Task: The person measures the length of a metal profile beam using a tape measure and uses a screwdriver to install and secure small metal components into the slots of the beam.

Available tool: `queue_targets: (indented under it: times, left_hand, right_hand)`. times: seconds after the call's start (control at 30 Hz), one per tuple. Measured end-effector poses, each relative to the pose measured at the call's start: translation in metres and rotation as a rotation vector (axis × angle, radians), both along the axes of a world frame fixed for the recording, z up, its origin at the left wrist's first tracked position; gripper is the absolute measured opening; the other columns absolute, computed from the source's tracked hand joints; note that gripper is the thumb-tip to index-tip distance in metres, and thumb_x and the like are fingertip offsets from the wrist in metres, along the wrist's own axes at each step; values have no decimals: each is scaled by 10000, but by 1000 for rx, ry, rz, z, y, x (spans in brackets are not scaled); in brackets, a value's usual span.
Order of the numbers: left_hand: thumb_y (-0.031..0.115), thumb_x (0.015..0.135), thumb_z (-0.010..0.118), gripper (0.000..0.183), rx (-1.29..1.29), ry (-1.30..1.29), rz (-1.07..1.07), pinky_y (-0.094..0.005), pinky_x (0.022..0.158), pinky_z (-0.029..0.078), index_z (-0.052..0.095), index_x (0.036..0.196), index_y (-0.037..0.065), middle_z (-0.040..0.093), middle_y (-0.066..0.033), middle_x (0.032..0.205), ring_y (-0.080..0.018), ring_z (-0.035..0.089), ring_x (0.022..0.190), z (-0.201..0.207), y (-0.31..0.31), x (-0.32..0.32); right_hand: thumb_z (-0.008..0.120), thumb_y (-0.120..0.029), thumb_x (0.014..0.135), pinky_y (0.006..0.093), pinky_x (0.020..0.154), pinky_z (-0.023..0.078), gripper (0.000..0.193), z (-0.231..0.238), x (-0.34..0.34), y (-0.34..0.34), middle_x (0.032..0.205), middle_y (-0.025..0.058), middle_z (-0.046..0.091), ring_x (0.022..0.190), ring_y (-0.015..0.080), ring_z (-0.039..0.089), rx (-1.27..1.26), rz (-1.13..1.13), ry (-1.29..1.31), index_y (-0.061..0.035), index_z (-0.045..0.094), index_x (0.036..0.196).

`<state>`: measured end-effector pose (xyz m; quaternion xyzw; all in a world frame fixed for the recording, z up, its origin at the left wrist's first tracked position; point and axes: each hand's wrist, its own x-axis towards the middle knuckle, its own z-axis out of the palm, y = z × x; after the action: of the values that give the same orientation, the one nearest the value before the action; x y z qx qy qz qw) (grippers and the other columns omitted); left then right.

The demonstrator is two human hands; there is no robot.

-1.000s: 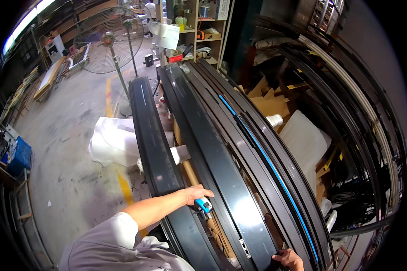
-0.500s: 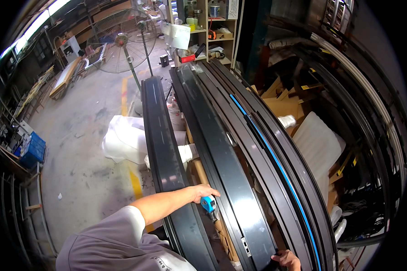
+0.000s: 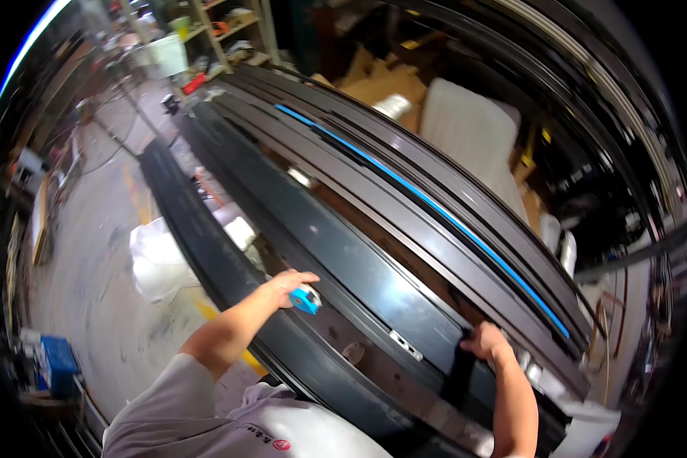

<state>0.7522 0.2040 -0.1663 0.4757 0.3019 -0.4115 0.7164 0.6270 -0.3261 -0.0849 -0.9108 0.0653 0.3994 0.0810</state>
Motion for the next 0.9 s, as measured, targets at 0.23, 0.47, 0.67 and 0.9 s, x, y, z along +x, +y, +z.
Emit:
queue_targets:
  times: [0.23, 0.47, 0.67, 0.9]
  left_hand:
    - [141, 928, 710, 254, 3, 14, 20, -510, 685, 630, 596, 1050, -49, 709, -199, 884, -343, 735, 736, 12, 3, -1]
    - [203, 965, 637, 244, -270, 190, -174, -389, 688, 578, 656, 907, -33, 685, -139, 786, -262, 672, 705, 20, 6, -27]
    - [99, 865, 713, 186, 269, -1081, -308, -318, 663, 536, 708, 947, -68, 694, -97, 790, -177, 648, 677, 74, -102, 30]
    - [-4, 845, 675, 197, 428, -1992, -416, -453, 755, 513, 662, 1036, -51, 634, -197, 894, -381, 605, 811, 3, -138, 52]
  right_hand:
    - [785, -263, 850, 492, 782, 581, 251, 136, -18, 89, 848, 234, 726, 867, 426, 711, -115, -212, -560, -21, 731, 893]
    - [768, -300, 878, 503, 756, 567, 326, 167, -137, 155, 797, 250, 701, 826, 458, 697, 46, -536, -452, 16, 693, 912]
    - [751, -377, 902, 493, 835, 555, 413, 138, -235, 222, 939, 276, 713, 947, 464, 689, 118, -755, -264, 19, 705, 1013]
    - [712, -398, 943, 476, 861, 549, 439, 116, -338, 316, 961, 269, 726, 978, 424, 703, 157, -1136, -323, 9, 716, 1107]
